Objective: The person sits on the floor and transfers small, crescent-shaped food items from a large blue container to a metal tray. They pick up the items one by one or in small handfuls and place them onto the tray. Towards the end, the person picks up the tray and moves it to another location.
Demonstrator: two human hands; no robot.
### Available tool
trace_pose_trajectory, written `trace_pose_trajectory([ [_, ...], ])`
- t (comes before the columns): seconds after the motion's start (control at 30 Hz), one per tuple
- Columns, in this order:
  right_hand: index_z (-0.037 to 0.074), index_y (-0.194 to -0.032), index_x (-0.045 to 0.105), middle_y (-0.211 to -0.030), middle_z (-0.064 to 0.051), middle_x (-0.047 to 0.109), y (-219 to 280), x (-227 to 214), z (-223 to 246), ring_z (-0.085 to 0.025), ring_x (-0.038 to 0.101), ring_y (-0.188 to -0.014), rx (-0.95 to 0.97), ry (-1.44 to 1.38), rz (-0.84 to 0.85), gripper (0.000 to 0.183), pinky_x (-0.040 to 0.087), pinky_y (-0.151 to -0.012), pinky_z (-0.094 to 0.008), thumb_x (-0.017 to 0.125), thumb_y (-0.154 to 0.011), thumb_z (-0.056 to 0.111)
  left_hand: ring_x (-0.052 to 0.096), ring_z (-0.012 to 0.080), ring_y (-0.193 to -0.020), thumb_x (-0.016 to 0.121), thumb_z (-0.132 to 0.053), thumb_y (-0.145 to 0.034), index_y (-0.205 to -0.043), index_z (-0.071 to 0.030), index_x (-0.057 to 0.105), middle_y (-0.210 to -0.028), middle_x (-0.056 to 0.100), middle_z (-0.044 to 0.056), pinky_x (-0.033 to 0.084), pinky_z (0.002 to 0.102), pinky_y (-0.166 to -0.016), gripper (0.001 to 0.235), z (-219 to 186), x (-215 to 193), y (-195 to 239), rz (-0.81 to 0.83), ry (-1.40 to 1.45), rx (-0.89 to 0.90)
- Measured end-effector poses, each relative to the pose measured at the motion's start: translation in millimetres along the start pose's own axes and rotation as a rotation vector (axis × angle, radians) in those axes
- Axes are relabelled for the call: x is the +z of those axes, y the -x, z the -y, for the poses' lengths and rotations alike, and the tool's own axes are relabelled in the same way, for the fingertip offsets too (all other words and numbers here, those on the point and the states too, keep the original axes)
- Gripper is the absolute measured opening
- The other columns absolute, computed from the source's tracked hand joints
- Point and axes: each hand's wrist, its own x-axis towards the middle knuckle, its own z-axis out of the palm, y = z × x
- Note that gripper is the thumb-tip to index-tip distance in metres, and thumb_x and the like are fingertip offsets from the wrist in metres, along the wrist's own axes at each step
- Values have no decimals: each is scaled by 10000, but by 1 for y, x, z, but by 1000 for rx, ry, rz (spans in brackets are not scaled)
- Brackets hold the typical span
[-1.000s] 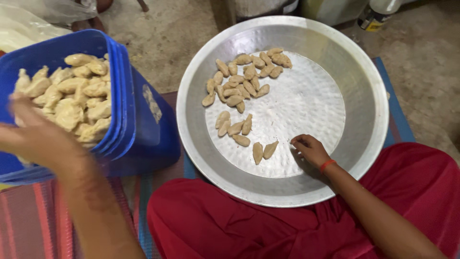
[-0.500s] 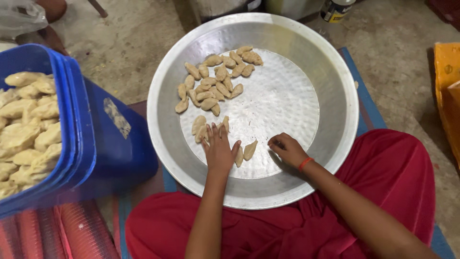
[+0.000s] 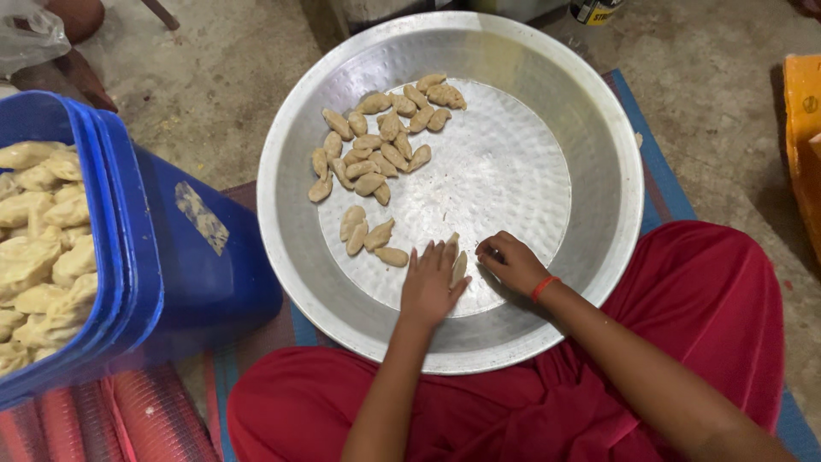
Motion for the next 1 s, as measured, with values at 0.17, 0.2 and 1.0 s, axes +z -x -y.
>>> trace_pose_trajectory([
  [0.17, 90, -1049, 727, -1027, -84, 629, 1, 0, 1, -209, 678, -916, 2, 0, 13, 168, 550, -839, -327, 669, -923, 185, 504, 313, -1245, 623, -562, -897, -1563, -155, 377, -1456, 490, 155, 442, 547, -934, 819, -27, -3, 2, -5, -316, -146],
  [0.2, 90, -1045, 728, -1026, -86, 626, 2, 0, 0, -210, 680, -914, -6, 1, 10, 165, 552, -837, -328, 669, -922, 184, 538, 286, -1180, 624, -564, -894, -1572, -170, 370, -1432, 505, 136, 495, 520, -862, 824, -28, -3, 0, 41, -346, -176],
  [1.0, 82, -1033, 730, -995, -100, 638, 3, 3, -7, -232, 676, -884, -60, 40, 2, 181, 548, -810, -350, 668, -916, 205, 573, 196, -897, 643, -233, -1066, -1403, -6, 518, -1082, 585, 110, 574, 317, -788, 425, 5, -20, 10, -105, 1982, -630],
])
